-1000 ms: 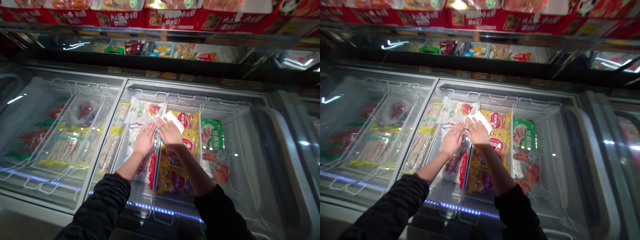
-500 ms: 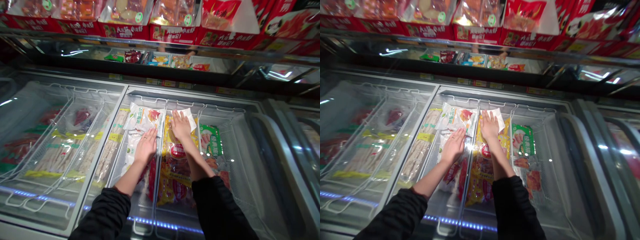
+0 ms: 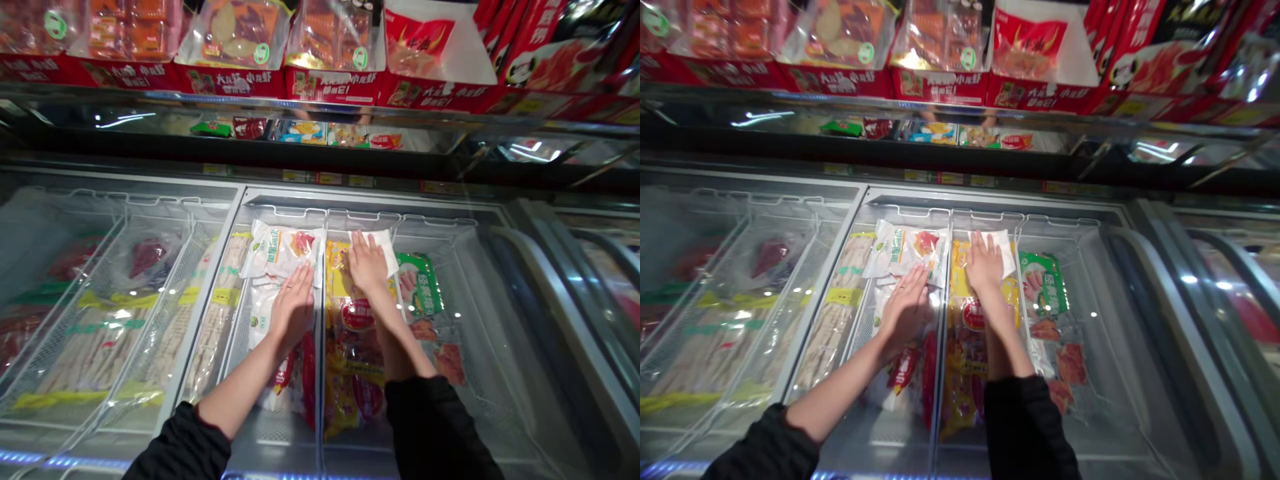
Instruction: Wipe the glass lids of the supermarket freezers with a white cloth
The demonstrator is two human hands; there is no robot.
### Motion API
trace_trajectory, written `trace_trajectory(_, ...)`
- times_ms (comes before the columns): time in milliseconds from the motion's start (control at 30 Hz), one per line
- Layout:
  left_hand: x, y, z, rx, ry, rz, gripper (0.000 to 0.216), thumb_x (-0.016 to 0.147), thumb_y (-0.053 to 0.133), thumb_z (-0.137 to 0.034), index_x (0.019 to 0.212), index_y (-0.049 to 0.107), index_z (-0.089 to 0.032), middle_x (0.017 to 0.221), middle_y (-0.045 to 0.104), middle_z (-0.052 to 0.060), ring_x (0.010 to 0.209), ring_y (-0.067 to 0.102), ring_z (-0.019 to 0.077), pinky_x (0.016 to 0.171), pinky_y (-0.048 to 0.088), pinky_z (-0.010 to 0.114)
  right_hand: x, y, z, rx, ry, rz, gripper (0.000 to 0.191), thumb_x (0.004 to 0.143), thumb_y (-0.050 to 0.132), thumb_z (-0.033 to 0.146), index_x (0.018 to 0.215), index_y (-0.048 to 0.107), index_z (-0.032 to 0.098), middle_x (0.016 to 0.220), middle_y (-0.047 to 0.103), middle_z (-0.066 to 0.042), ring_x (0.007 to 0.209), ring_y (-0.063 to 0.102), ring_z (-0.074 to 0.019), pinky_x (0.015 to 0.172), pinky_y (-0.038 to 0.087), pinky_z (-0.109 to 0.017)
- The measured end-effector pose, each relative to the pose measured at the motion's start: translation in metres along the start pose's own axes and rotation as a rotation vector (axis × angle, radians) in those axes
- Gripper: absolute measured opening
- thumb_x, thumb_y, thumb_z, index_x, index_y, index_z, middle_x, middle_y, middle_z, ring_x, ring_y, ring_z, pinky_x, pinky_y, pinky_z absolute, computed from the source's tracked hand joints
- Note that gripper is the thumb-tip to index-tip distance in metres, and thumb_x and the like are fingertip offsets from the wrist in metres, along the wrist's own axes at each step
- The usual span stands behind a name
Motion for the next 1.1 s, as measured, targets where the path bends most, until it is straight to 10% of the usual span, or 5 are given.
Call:
trace_trajectory(167,0.077,-0.019,0.018,0.039,0.047,-0.036,0.055,0.102,0.034,-0.018,0.157,0.04,-0.015,0.164,0.034,0.006,0.154,0.029,0.0197,0.129,0.025,0.042,0.01,0.013,0.057,0.035,-0.247,0.065,0.057,0.107,0.024,0.038,0.161,0.034,0.022,0.167,0.03,0.003,0.156,0.022,-0.0239,0.128,0.021,-0.045)
trace_trajectory(300,0.119,-0.007,0.032,0.082,0.028,0.037,0.054,0.104,0.032,-0.02,0.156,0.04,-0.011,0.164,0.035,0.007,0.154,0.029,0.0202,0.129,0.026,0.041,-0.023,0.012,0.018,-0.017,-0.186,0.093,0.056,0.106,0.028,0.036,0.16,0.034,0.024,0.166,0.032,0.003,0.155,0.026,-0.023,0.128,0.024,-0.047)
trace_trajectory(533,0.119,0.004,0.034,0.094,0.044,0.011,0.053,0.104,0.033,-0.021,0.156,0.041,-0.011,0.163,0.036,0.007,0.153,0.032,0.0215,0.127,0.029,0.042,0.06,-0.001,-0.009,-0.013,0.069,0.025,0.06,0.106,0.02,0.039,0.162,0.031,0.019,0.168,0.027,-0.001,0.157,0.021,-0.0285,0.127,0.022,-0.051)
trace_trajectory(833,0.121,0.0,0.036,0.065,0.059,0.006,0.053,0.103,0.035,-0.02,0.155,0.043,-0.013,0.162,0.039,0.009,0.152,0.034,0.0216,0.126,0.031,0.042,0.062,0.006,0.038,0.028,-0.367,0.088,0.059,0.107,0.021,0.041,0.16,0.036,0.02,0.166,0.033,0.0,0.156,0.025,-0.0221,0.128,0.021,-0.044)
trace_trajectory(1100,0.121,0.003,0.036,0.08,0.044,0.011,0.054,0.103,0.036,-0.021,0.155,0.042,-0.014,0.163,0.038,0.008,0.153,0.033,0.0226,0.126,0.031,0.043,0.125,0.001,-0.014,0.002,0.001,0.056,0.062,0.106,0.018,0.04,0.162,0.03,0.017,0.168,0.026,-0.001,0.157,0.021,-0.0287,0.128,0.021,-0.051)
Point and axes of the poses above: each hand's wrist, its own x-axis towards the middle knuckle, its own y-axis out of the palm, z = x × y, the point moved 6 cm from there along x, towards the middle knuckle
